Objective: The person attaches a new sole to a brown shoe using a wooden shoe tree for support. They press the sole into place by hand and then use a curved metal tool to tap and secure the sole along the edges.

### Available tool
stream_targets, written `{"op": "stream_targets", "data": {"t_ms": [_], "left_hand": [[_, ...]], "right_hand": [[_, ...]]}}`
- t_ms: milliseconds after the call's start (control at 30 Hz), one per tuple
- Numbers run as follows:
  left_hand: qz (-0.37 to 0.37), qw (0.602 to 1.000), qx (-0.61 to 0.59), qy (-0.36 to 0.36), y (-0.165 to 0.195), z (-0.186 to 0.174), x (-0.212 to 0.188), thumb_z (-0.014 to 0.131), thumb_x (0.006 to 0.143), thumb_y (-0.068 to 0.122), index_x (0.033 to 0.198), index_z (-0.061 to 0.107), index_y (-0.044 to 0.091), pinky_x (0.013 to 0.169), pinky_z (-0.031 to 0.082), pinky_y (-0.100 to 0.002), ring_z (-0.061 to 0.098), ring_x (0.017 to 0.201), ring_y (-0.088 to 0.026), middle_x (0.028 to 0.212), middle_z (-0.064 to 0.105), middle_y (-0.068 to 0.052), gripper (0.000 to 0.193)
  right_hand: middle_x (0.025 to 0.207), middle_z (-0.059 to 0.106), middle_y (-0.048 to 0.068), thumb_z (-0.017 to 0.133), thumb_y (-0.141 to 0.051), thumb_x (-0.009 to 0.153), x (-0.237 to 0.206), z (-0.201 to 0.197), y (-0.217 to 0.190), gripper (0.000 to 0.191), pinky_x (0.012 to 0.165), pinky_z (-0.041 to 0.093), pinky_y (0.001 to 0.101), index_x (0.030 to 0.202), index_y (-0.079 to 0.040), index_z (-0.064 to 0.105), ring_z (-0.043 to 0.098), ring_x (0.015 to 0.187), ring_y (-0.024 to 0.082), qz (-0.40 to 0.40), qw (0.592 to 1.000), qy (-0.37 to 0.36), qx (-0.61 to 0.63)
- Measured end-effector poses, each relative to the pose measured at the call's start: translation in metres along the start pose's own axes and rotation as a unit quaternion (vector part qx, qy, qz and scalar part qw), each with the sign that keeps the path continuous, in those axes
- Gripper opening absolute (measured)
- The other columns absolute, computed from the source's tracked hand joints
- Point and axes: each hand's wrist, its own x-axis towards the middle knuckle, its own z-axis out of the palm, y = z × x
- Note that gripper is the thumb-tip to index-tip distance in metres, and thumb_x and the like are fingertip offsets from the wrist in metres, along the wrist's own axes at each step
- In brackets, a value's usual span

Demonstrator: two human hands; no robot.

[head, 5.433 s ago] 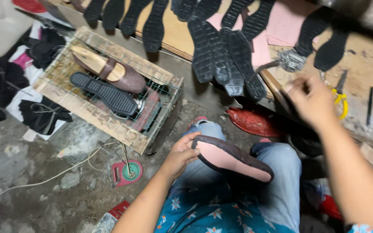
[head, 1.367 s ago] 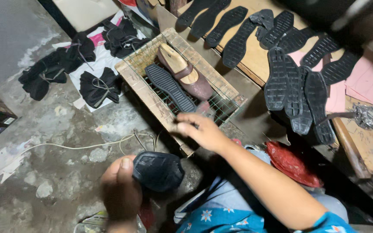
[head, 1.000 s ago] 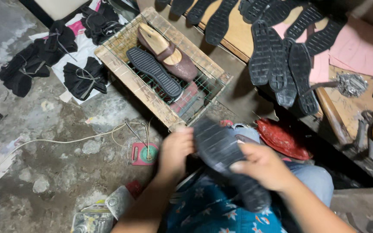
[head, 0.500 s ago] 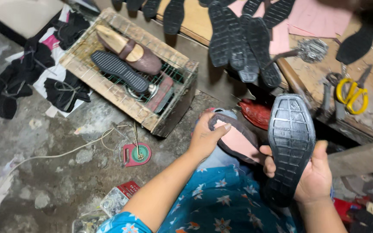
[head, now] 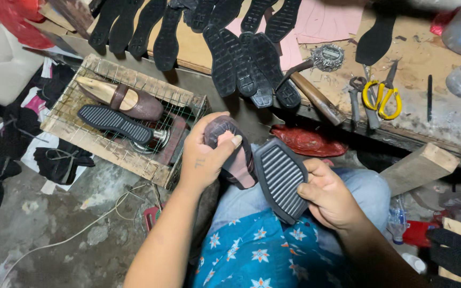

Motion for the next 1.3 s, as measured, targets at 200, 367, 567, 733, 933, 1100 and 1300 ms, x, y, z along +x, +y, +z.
{"op": "stream_targets", "data": {"t_ms": [200,367,567,733,933,1100,1300], "left_hand": [[-0.006,0.983,-0.175,-0.055,-0.015,-0.008,-0.009,0.067,0.094,0.015,0.140,0.052,-0.001,0.111,0.047,-0.033,0.061,0.123,-0.018,0.137,0.065,-0.014,0.051],[-0.015,0.952,-0.296,-0.078,-0.018,-0.009,-0.019,0.054,0.102,0.028,0.145,0.052,-0.004,0.115,0.044,-0.036,0.061,0.128,-0.022,0.141,0.064,-0.017,0.054],[-0.001,0.967,-0.241,-0.078,-0.019,-0.013,-0.023,0.056,0.102,0.022,0.146,0.049,-0.004,0.114,0.046,-0.036,0.061,0.127,-0.021,0.141,0.062,-0.017,0.051],[0.007,0.980,-0.192,-0.046,-0.017,-0.010,-0.023,0.054,0.106,0.018,0.144,0.050,-0.005,0.112,0.049,-0.036,0.062,0.124,-0.021,0.139,0.063,-0.018,0.045],[0.032,0.956,-0.278,-0.086,-0.018,-0.016,-0.025,0.057,0.103,0.033,0.149,0.050,-0.001,0.117,0.046,-0.033,0.063,0.129,-0.019,0.142,0.064,-0.014,0.058],[0.019,0.959,-0.267,-0.092,-0.020,-0.018,-0.028,0.075,0.092,0.023,0.149,0.048,-0.001,0.114,0.046,-0.035,0.061,0.126,-0.018,0.142,0.061,-0.013,0.067],[-0.006,0.964,-0.257,-0.074,-0.021,-0.017,-0.027,0.077,0.090,0.014,0.146,0.049,0.000,0.111,0.048,-0.035,0.061,0.123,-0.017,0.140,0.061,-0.012,0.065]], "right_hand": [[0.115,0.071,0.015,0.066,0.002,0.096,0.024,0.008,0.035,0.026,0.092,0.057,0.0388,0.121,0.000,0.058,0.070,0.102,0.022,0.039,0.999,0.001,0.015],[0.113,0.072,0.015,0.068,-0.002,0.099,0.043,0.022,0.050,0.022,0.090,0.058,0.0377,0.120,0.000,0.060,0.070,0.100,0.021,0.036,0.999,-0.025,-0.005],[0.114,0.071,0.012,0.071,-0.005,0.097,0.054,0.034,0.055,0.023,0.093,0.057,0.0373,0.117,-0.002,0.061,0.070,0.101,0.019,0.029,0.999,-0.019,0.026],[0.113,0.072,0.013,0.072,-0.006,0.095,0.060,0.041,0.055,0.025,0.091,0.057,0.0372,0.118,-0.001,0.061,0.070,0.100,0.020,0.030,0.999,-0.001,0.018],[0.112,0.072,0.013,0.070,-0.006,0.095,0.067,0.045,0.057,0.023,0.092,0.056,0.0358,0.116,-0.001,0.062,0.070,0.100,0.019,0.026,0.999,0.015,-0.025],[0.111,0.072,0.011,0.070,-0.004,0.096,0.071,0.045,0.062,0.021,0.092,0.056,0.0350,0.115,-0.002,0.061,0.069,0.100,0.018,0.025,0.999,0.012,-0.028],[0.110,0.072,0.010,0.069,-0.003,0.096,0.074,0.046,0.065,0.021,0.092,0.055,0.0342,0.115,-0.003,0.062,0.068,0.100,0.017,0.028,0.999,0.017,-0.027]]}}
